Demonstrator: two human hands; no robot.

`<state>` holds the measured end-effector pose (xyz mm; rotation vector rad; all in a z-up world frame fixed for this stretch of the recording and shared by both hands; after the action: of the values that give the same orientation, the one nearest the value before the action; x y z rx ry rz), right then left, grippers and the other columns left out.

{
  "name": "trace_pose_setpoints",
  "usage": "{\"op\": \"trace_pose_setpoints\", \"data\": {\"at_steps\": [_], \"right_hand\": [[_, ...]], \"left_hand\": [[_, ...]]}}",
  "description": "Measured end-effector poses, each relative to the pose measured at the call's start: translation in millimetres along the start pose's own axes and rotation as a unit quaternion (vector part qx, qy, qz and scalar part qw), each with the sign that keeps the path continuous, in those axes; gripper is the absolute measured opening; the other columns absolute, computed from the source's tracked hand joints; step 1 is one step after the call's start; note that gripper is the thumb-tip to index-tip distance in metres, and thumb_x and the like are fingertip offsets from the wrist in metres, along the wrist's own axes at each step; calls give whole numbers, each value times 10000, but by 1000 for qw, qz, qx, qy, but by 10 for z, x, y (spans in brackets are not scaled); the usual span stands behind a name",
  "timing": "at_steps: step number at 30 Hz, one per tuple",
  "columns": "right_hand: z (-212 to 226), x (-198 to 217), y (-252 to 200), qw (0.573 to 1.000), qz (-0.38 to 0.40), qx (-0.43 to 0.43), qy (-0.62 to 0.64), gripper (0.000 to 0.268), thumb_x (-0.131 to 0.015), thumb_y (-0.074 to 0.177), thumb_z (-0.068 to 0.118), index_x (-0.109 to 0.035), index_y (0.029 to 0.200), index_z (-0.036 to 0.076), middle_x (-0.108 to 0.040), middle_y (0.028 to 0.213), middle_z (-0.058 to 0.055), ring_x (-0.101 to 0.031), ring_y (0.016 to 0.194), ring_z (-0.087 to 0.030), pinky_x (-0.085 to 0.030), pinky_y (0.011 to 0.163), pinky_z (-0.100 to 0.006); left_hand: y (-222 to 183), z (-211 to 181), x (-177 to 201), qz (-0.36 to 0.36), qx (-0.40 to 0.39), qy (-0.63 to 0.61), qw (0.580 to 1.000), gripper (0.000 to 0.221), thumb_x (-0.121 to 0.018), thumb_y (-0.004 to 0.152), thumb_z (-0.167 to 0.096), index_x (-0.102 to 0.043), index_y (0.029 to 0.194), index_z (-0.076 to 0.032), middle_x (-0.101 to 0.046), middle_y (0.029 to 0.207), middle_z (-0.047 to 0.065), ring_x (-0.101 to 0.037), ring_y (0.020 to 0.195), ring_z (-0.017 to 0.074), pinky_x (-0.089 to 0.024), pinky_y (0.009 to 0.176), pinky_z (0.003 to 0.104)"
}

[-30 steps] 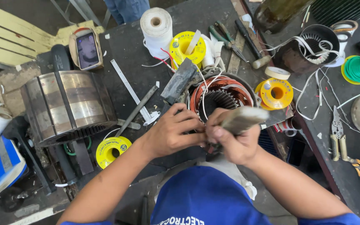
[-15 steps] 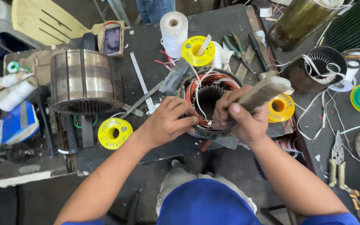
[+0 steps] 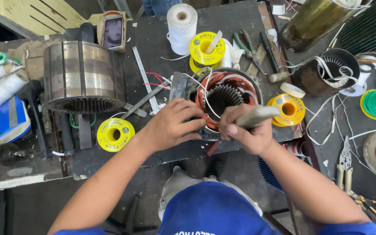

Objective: Wiring and assembling an electric motor stator on a workbench using a mallet and hand tools

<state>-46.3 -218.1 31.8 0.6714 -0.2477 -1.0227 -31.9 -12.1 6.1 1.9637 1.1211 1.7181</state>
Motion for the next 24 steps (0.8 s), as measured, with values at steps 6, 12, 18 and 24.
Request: {"op": "trace_pose_setpoints", "data": {"at_steps": [6, 12, 18, 24], "right_hand": [[104, -1, 142, 988, -99, 11, 115, 229, -574, 976, 183, -514, 881, -16, -471, 556, -143, -505, 417, -180, -529, 412, -314], [-105, -85, 89, 988, -138, 32, 62, 187, -542, 958, 144, -507, 870, -18, -473, 539, -146, -480, 386, -166, -505, 383, -316], [-2, -83, 1, 989, -148, 16, 22, 213, -601, 906, 160, -534, 825, -26, -492, 516, -167, -498, 378, -184, -509, 361, -344], [-30, -63, 105, 983, -168, 50, 55, 160, -534, 950, 153, -516, 876, 11, -483, 524, -149, -487, 372, -178, -508, 372, -321]], "left_hand": [[25, 66, -14, -19, -23, 12, 999, 296, -573, 985, -400, -680, 1036, -129, -644, 1013, 71, -642, 951, 288, -525, 854, 414], [109, 39, -22, -22, -36, -5, 999, 266, -515, 1027, -364, -654, 1039, -137, -607, 968, 46, -620, 897, 265, -516, 751, 372], [46, -8, -114, -27, -9, -16, 999, 307, -642, 957, -396, -654, 1026, -98, -624, 1000, 95, -626, 943, 313, -523, 811, 416], [114, 23, 37, -14, 30, 34, 999, 344, -584, 968, -482, -639, 969, -143, -599, 992, 52, -596, 968, 284, -431, 869, 434]]}}
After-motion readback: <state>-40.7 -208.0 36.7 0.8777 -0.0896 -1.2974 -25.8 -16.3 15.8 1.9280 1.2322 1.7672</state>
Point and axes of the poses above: each hand's wrist, its own y-axis towards the middle knuckle, its own x-axis out of the back of the hand, z = x × y, the point moved 2 cm from there along y, towards the middle knuckle
